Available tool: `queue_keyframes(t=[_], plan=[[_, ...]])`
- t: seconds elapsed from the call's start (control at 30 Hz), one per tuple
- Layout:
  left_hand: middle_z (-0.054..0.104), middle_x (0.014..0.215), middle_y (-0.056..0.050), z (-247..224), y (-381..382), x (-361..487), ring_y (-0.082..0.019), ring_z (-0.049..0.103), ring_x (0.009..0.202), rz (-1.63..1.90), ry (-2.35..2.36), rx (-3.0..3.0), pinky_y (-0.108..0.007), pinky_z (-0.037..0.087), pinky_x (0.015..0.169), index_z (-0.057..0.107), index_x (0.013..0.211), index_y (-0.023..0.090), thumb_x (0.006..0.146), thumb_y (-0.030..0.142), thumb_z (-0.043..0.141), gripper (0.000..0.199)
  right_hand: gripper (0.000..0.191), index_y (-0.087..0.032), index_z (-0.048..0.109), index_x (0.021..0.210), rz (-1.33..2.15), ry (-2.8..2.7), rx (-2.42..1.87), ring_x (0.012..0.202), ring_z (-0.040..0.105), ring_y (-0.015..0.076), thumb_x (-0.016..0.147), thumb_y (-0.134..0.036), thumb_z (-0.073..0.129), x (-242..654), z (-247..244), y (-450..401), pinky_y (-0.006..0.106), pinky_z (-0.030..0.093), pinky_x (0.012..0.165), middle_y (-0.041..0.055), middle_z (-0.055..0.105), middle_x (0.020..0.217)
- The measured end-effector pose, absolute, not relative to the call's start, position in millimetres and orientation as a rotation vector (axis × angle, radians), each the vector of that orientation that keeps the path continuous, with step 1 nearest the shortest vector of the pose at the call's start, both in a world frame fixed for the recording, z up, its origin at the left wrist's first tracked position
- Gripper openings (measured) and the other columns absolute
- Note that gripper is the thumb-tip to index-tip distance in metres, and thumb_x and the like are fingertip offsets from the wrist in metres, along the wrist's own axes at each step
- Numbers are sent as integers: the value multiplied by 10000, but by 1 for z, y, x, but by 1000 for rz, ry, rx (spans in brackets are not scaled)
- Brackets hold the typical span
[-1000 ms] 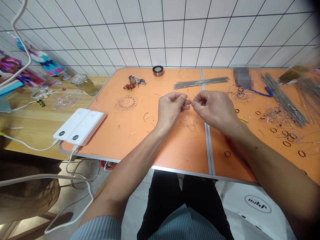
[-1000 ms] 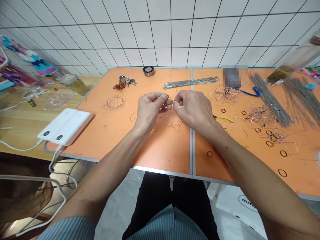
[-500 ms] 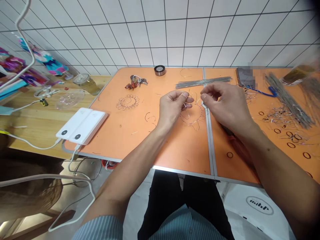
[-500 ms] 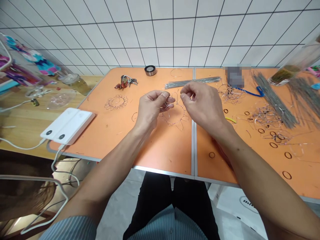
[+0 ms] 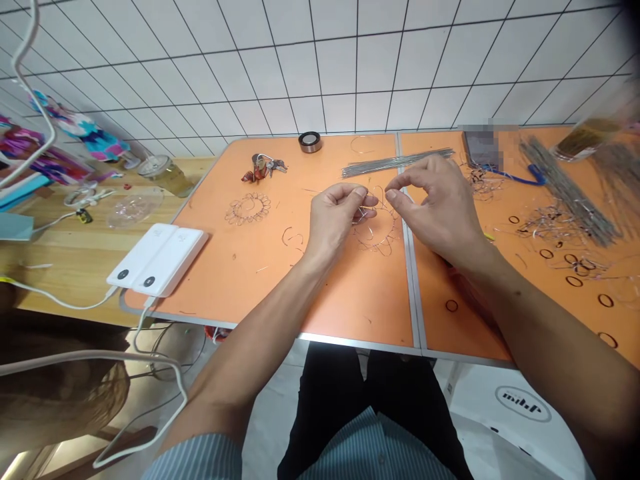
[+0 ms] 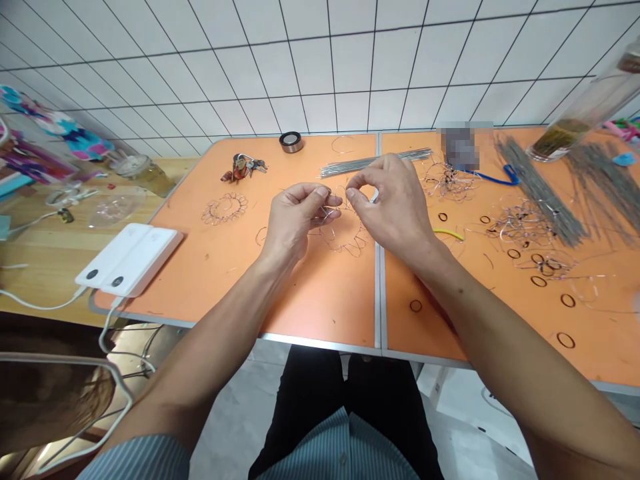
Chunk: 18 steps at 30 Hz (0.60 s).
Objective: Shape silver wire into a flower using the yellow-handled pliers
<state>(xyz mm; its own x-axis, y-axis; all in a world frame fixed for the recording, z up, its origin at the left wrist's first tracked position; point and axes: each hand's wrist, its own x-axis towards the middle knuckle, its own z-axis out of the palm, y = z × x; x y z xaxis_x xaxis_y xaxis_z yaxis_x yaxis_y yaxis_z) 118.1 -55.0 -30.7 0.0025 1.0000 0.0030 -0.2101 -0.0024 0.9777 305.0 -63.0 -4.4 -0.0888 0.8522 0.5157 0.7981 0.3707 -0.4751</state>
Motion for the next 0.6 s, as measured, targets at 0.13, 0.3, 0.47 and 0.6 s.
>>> queue_keyframes(t=[0.13,0.3,0.47,0.6], plan=[[878,957,-53,-32,-55,118,-141,814,742,1317,1019,1054,-270,634,764,783,941,197,997,372,869,204,95,-310,825,974,105,-1881,-1453,1151,730,351,1002,-288,737,305,-5,-63,534,579,990,80,803,1119],[885,969,-61,-30,-57,119,-142,820,754,1264,1012,1086,-270,633,773,787,931,196,997,353,851,182,131,-316,789,906,150,-1864,-1458,1094,740,336,997,-264,711,306,-4,-61,511,584,933,65,816,1039],[887,980,-55,-32,-55,118,-129,804,741,1307,1049,1069,-258,625,757,782,951,206,995,383,860,199,134,-312,779,932,103,-1893,-1441,1070,740,333,1009,-260,682,308,-3,-66,499,568,888,82,817,1061],[885,986,-56,-34,-53,117,-138,817,770,1322,1061,1052,-258,626,761,768,949,207,994,394,862,214,116,-298,787,924,104,-1961,-1429,1016,752,324,990,-276,694,308,-10,-70,489,546,845,71,817,1013]])
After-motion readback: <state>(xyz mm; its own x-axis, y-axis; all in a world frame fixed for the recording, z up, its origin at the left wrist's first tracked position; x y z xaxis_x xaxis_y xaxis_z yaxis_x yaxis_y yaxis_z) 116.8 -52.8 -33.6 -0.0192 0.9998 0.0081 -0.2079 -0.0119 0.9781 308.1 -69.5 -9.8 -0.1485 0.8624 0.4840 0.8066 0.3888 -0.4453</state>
